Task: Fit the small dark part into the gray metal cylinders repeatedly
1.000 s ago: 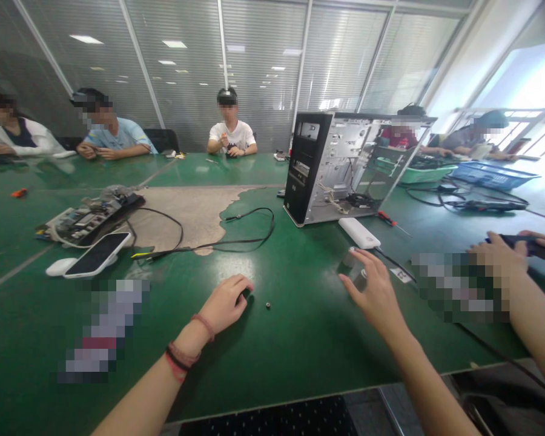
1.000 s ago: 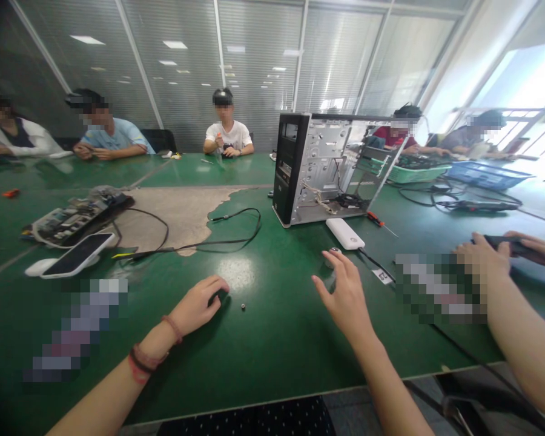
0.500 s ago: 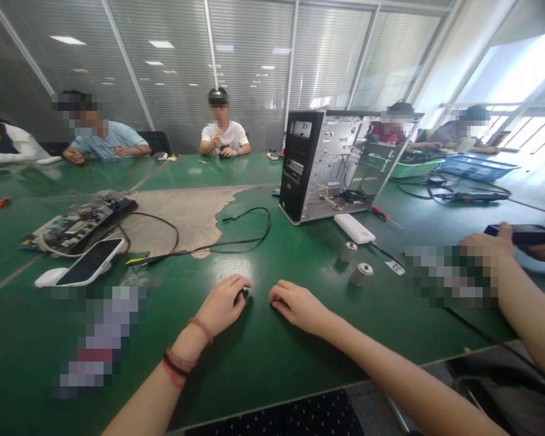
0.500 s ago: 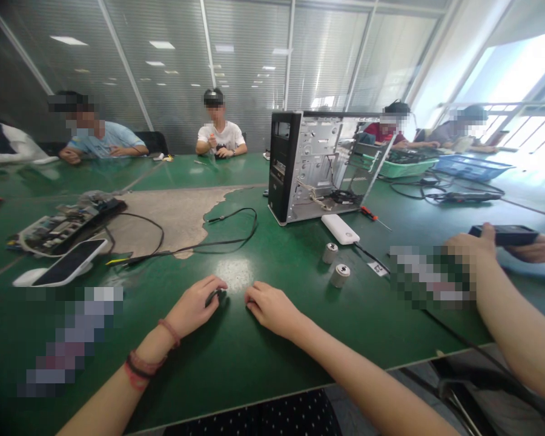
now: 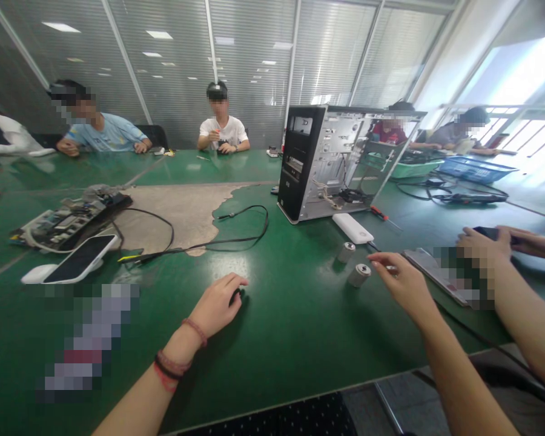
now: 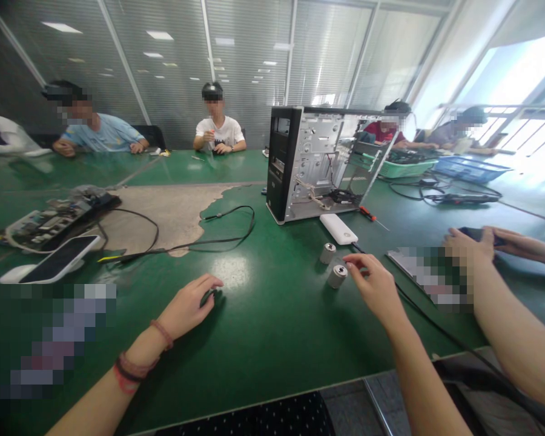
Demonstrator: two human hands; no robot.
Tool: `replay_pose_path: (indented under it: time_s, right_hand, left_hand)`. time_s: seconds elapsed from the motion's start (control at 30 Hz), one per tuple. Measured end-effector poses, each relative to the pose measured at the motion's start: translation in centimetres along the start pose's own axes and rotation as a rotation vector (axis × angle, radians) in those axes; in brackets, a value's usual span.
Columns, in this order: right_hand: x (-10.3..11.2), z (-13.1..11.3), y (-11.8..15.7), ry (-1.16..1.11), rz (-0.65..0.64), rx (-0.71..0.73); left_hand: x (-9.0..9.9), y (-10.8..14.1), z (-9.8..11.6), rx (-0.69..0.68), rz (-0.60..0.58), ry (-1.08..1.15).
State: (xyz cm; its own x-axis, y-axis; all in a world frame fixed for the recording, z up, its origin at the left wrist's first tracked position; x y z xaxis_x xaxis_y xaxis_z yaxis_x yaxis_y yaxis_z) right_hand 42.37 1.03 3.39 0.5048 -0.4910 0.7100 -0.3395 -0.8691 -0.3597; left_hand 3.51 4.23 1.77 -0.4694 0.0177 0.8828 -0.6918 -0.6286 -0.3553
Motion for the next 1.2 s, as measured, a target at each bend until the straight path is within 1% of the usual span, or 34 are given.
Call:
replay_pose_path:
  time_s: [0.1,0.2,0.3,0.57,0.73,0.83,0.9,0.97,1.03,1.1,1.17,1.2]
  right_hand:
    - [-0.9,0.5,0.1,0.024,-0.05,0.005]
    - [-1.6,0.9,0.2,0.046,-0.07,-0.039]
    - [-1.6,1.2,0.3,0.07,-0.076,-0.06]
    - [-2.1,1.9,0.2,0.103,-0.12,-0.056]
    - [-2.0,1.7,0.1,0.046,-0.11,-0.094]
    - [-1.5,1.5,-0.7,0.029,-0.062,-0.082]
    - [-1.4,1.8,-2.0,0.009,-0.047,-0.079]
    - [-1.7,2.4,-3.8,-0.037,-0.061,-0.085]
    - [-2.7,2.9,-5.5,-0.09,-0.139,-0.097]
    - [-4.1,3.3,-6.8,-0.142,-0.273,-0.115]
    - [-5.6,3.4,-7.4,-0.196,-0.401,-0.139]
    - [-6.1,3.4,-7.5,-0.22,-0.442,-0.151]
  left_hand:
    - [0.1,0.0,-0.1,0.006,0.01,0.007]
    - [0.2,0.0,-0.1,0.013,0.016,0.009]
    - [0.3,0.0,0.0,0.016,0.016,0.007]
    - [0.4,0.1,0.1,0.012,0.001,-0.016]
    - [0.3,0.1,0.2,0.01,-0.004,-0.029]
    - [0.3,0.1,0.3,-0.006,0.0,-0.029]
    - [0.4,0.1,0.4,-0.017,0.006,-0.026]
    - [0.4,0.1,0.5,-0.021,0.011,-0.021]
    - [0.5,0.0,0.5,-0.019,0.015,-0.014]
    - [0.6,0.0,0.4,-0.018,0.021,-0.003]
    - [0.7,0.0,0.3,-0.017,0.027,0.003]
    - [0.7,0.0,0.3,-0.017,0.028,0.003]
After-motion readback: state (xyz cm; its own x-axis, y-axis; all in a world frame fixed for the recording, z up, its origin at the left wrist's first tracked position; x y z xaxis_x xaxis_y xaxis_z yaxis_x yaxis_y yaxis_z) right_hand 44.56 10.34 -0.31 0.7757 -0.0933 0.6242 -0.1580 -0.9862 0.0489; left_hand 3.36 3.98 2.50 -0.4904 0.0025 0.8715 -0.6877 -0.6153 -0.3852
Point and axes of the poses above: each hand's wrist, its own y-axis away from the middle knuckle, its own x-axis out of the back of the hand, z = x × y, the point moved 6 cm from there along -y, towards the middle knuckle, and after that the axes turned 11 degrees about -x, right-handed, at the moved point
